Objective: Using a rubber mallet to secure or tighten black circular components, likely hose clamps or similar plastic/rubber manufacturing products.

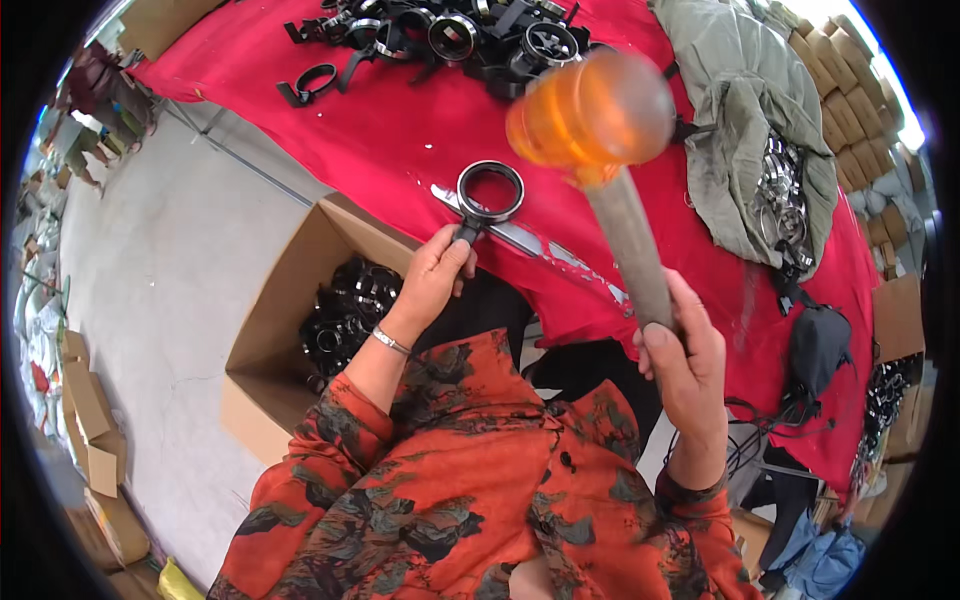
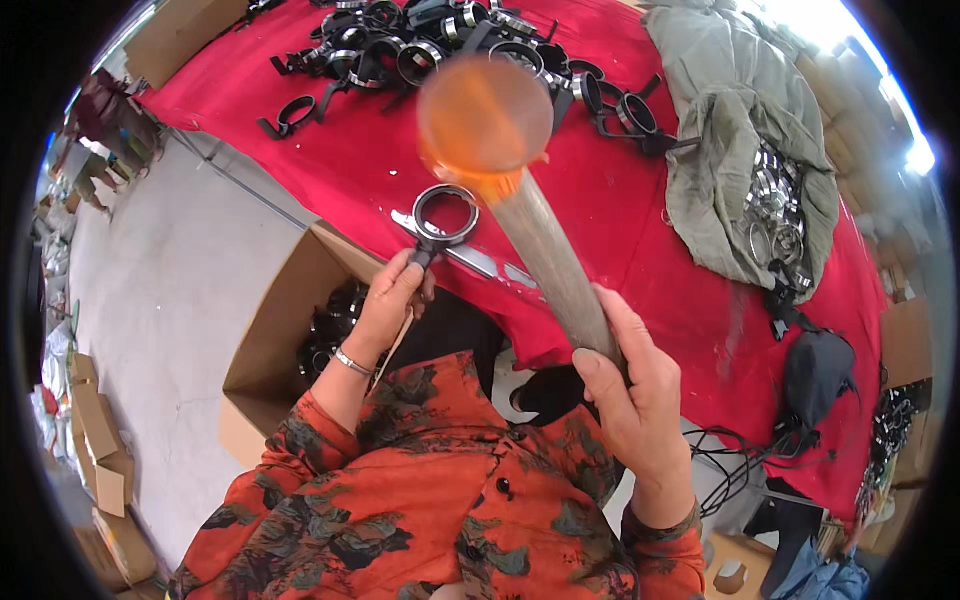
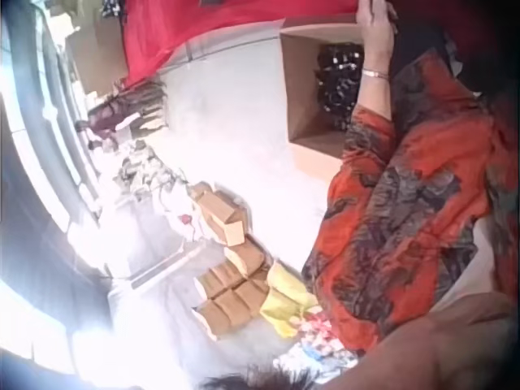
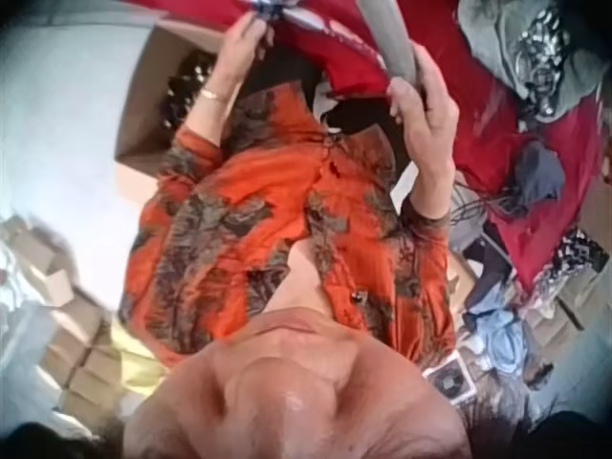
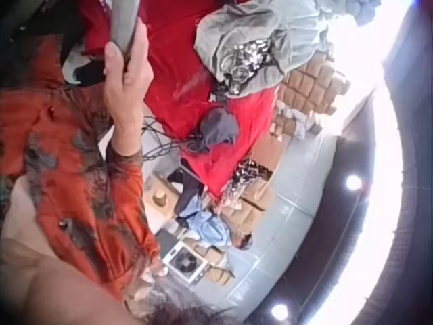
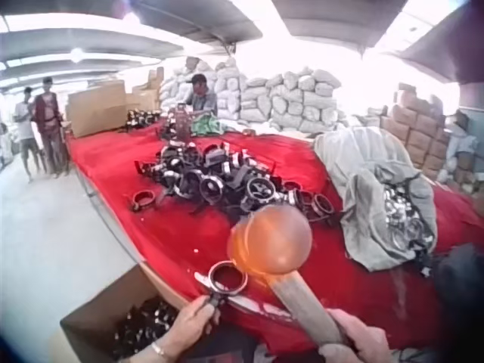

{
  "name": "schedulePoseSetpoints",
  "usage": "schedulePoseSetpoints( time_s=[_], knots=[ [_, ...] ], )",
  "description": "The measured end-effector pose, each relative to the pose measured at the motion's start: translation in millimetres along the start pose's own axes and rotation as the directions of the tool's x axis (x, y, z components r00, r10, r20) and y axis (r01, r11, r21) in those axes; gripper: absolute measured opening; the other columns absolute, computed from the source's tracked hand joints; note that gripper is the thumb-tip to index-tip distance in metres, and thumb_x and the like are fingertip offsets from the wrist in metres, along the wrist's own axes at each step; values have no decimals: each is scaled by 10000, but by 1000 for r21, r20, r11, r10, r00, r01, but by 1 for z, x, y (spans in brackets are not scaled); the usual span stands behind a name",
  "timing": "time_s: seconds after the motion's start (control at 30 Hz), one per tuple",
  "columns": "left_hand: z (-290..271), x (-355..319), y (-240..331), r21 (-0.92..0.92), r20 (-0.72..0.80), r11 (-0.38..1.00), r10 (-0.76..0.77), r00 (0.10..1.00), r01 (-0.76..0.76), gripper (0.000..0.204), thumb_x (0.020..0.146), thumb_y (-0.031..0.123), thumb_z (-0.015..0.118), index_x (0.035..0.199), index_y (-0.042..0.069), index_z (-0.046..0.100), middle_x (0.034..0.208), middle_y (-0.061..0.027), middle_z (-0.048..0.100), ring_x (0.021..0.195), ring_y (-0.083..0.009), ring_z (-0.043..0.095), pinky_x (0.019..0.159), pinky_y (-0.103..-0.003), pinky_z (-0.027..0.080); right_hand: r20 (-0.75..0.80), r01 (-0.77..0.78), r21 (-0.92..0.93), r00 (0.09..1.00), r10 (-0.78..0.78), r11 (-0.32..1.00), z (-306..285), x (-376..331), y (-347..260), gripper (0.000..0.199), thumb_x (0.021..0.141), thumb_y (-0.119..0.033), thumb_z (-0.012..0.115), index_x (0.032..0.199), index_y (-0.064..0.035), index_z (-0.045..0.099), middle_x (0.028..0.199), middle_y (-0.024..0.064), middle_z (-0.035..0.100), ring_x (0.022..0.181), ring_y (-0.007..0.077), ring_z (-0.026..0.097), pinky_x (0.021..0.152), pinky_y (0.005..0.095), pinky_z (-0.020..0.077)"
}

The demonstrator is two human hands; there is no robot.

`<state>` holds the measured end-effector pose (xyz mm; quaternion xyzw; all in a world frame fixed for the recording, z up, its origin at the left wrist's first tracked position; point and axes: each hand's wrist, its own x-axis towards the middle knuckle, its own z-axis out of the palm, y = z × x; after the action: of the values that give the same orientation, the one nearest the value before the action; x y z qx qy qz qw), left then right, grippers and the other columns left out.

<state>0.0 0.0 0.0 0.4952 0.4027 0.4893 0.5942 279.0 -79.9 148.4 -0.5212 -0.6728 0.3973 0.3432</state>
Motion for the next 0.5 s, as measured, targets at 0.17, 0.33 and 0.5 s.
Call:
schedulePoseSetpoints(
  time_s=[0.17, 0.33, 0.5],
  knots=[
    [7, 6, 1, 11, -16, 1000, 22, 1000, -22, 297, 1004, 282, 431, 1131, 46, 560, 754, 11, 523, 643, -46, 480, 515, -174, 388, -56, 227, -338, 964, -260, 913, 16, -4, 20, 518, 884, -53, 549, 1376, 22, 405, 925, 98, 618, 614, 90, 534, 590, 228, 462],
    [6, 1, 0, 47, -39, 999, 13, 999, -11, 289, 1004, 293, 432, 1065, 44, 564, 745, 11, 519, 632, -49, 477, 506, -174, 388, -5, -128, -184, 992, 129, 975, 12, -4, 13, 475, 895, -101, 593, 1334, 13, 453, 725, 95, 593, 583, 145, 565, 576, 285, 476],
    [3, 3, 2, 62, -60, 998, 26, 998, -22, 292, 988, 319, 454, 1004, 53, 574, 711, 21, 516, 622, -51, 485, 487, -194, 393, -16, 161, -81, 987, -163, 984, 20, 14, -22, 465, 897, -81, 567, 1330, 37, 448, 826, 103, 619, 623, 135, 563, 594, 266, 465]
  ],
)
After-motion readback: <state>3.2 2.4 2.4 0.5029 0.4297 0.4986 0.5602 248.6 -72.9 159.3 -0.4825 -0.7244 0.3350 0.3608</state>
